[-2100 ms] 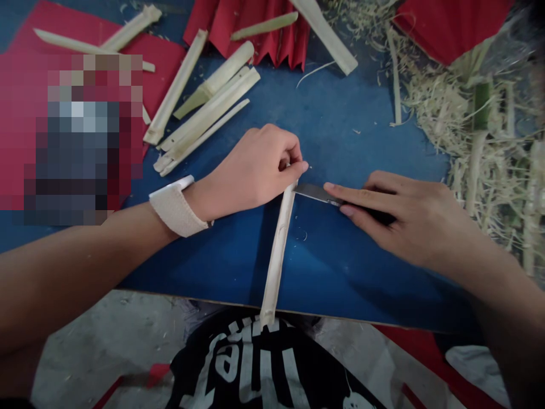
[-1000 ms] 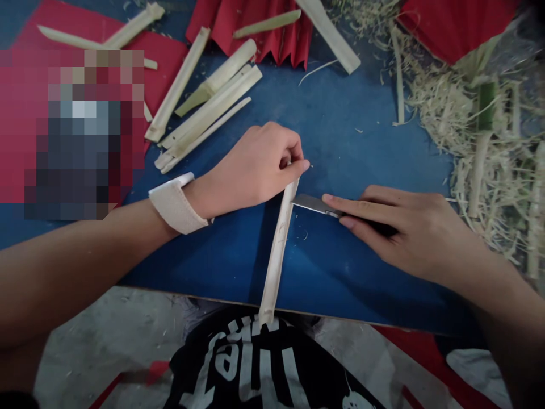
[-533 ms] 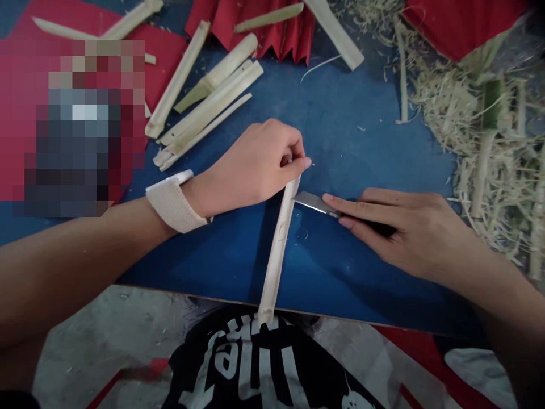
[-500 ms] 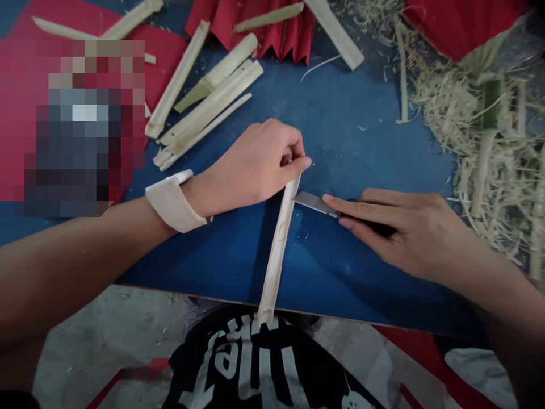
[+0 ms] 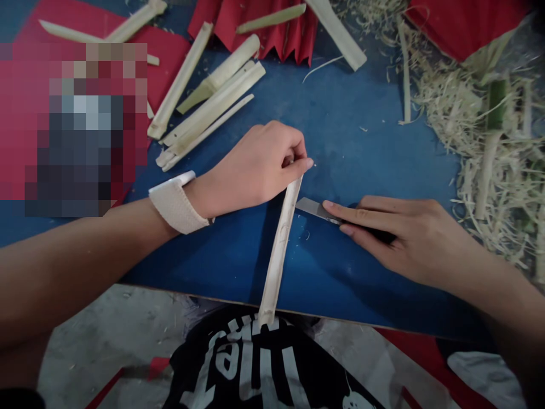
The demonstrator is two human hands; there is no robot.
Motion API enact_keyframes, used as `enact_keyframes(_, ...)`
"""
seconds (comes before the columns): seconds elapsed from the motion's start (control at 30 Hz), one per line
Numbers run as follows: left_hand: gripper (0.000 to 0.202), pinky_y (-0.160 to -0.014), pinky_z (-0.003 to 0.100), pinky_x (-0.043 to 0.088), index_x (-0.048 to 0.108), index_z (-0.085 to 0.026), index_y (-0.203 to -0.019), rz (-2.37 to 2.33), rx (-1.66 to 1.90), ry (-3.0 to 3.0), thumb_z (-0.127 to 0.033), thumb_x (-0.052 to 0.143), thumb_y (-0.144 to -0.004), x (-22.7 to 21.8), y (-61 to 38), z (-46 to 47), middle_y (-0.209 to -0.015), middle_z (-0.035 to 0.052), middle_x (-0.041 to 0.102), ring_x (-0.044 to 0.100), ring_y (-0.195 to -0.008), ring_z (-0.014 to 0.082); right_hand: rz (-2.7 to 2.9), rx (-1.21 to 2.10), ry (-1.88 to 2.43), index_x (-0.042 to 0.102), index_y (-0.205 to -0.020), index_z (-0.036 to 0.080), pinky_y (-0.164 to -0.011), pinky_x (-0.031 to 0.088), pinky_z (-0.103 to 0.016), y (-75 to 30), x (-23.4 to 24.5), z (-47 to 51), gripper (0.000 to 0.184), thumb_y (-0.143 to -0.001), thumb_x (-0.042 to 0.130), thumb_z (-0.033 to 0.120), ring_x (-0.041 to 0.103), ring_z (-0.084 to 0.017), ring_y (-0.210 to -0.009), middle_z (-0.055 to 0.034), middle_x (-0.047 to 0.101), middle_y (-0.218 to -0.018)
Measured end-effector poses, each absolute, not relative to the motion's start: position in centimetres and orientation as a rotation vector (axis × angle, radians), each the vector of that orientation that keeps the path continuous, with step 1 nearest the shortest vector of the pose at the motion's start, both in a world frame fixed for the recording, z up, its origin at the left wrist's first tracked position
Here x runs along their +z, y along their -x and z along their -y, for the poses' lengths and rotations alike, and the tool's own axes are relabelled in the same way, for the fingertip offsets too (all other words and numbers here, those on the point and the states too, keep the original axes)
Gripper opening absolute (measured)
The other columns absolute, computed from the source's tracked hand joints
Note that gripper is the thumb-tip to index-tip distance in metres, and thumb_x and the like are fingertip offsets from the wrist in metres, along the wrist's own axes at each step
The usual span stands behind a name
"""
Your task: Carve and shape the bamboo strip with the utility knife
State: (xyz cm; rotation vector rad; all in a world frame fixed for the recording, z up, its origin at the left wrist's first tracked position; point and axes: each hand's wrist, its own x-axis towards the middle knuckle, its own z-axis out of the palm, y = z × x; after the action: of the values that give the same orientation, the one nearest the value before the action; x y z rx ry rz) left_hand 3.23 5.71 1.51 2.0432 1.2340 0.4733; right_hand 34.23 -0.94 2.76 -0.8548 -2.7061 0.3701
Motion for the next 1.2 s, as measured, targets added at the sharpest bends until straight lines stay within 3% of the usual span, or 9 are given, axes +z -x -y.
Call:
enact_keyframes(0.33,0.032,-0.070,0.042,0.038,0.067,-0.028,-0.089,-1.227,0.497,-2.046,-0.028,0.078,-0.119,1.1,-3.2,-5.8,-0.065,-0.0051,0.059,0.053,-0.063,0.0189,2.774,0.623,0.759,0.082,-0.174,0.028,-0.067,0.050,-0.030,-34.0,3.1,2.7,0.048,-0.131,0.065,0.016,0.072,-0.013,-0.077,-0.0012,0.083,-0.105)
enact_keyframes(0.5,0.032,-0.069,0.041,0.038,0.067,-0.029,-0.088,-1.221,0.519,-2.043,-0.029,0.079,-0.118,1.1,-3.1,-5.8,-0.064,-0.0053,0.059,0.053,-0.063,0.0189,2.680,0.492,0.903,0.075,-0.185,0.038,-0.065,0.049,-0.029,-34.8,2.9,3.1,0.061,-0.128,0.070,0.016,0.067,-0.012,-0.072,-0.0004,0.083,-0.109)
enact_keyframes(0.77,0.031,-0.071,0.042,0.038,0.068,-0.028,-0.089,-1.234,0.486,-2.045,-0.030,0.078,-0.118,1.3,-3.2,-5.9,-0.064,-0.0060,0.059,0.053,-0.063,0.0187,2.653,0.359,0.947,0.085,-0.171,0.031,-0.062,0.049,-0.027,-34.4,2.2,1.7,0.041,-0.135,0.064,0.028,0.068,-0.012,-0.073,-0.0050,0.084,-0.119)
enact_keyframes(1.03,0.029,-0.070,0.042,0.037,0.067,-0.028,-0.092,-1.219,0.477,-2.042,-0.029,0.076,-0.120,1.3,-3.1,-6.0,-0.066,-0.0057,0.059,0.053,-0.063,0.0190,2.661,0.284,0.981,0.082,-0.176,0.035,-0.063,0.051,-0.029,-34.6,1.8,1.9,0.049,-0.129,0.072,0.023,0.069,-0.013,-0.076,-0.0049,0.084,-0.118)
enact_keyframes(1.2,0.030,-0.071,0.042,0.037,0.068,-0.028,-0.092,-1.236,0.474,-2.009,-0.028,0.079,-0.121,1.4,-3.2,-5.9,-0.066,-0.0058,0.060,0.053,-0.064,0.0190,2.680,0.254,0.944,0.083,-0.173,0.030,-0.064,0.054,-0.028,-34.5,2.0,2.0,0.046,-0.129,0.073,0.020,0.073,-0.013,-0.078,-0.0046,0.086,-0.119)
